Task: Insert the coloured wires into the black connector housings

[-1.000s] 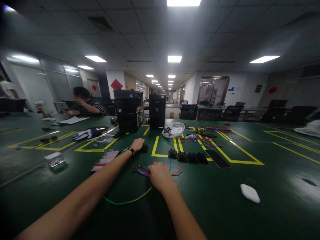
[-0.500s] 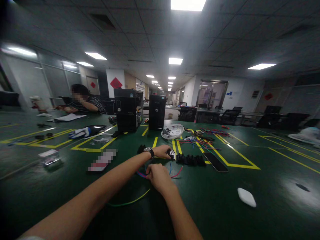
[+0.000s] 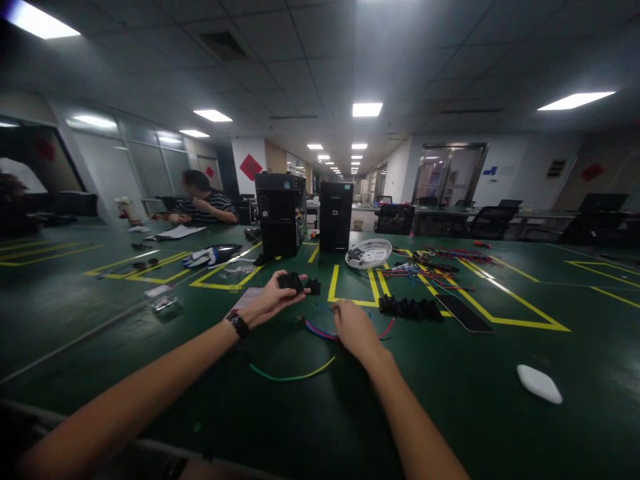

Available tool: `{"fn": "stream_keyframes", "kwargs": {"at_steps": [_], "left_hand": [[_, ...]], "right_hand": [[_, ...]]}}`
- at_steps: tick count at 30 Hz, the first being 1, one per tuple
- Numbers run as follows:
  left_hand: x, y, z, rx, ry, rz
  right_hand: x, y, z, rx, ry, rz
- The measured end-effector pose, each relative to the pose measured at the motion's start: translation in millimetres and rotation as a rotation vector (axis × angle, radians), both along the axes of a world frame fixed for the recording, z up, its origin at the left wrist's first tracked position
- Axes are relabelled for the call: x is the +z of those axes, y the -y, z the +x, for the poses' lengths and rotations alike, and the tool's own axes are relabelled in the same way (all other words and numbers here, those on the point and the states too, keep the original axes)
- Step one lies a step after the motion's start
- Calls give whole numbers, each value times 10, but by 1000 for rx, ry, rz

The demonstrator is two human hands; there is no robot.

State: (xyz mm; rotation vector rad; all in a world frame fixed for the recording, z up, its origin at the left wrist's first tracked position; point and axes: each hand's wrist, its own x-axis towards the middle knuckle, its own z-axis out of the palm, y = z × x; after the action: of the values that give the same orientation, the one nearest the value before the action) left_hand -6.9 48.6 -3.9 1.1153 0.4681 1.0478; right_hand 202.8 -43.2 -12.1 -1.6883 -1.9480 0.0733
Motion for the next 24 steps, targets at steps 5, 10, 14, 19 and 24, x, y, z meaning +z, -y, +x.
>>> {"fn": "stream_keyframes", "kwargs": {"at_steps": [5, 10, 14, 19, 24], "left_hand": [[-159, 190, -92, 32, 26, -64], [-145, 276, 21, 9, 124, -103], [-164, 299, 26, -39, 180, -114], [-186, 285, -4, -25, 191, -64], [-153, 286, -30, 16, 92, -12]], "right_hand": [[35, 70, -215, 15, -133, 103], [-17, 145, -503, 142, -173, 138], [-72, 134, -546, 110, -205, 140], [-92, 115, -531, 83, -228, 79], [-76, 139, -536, 118, -264, 20]]}}
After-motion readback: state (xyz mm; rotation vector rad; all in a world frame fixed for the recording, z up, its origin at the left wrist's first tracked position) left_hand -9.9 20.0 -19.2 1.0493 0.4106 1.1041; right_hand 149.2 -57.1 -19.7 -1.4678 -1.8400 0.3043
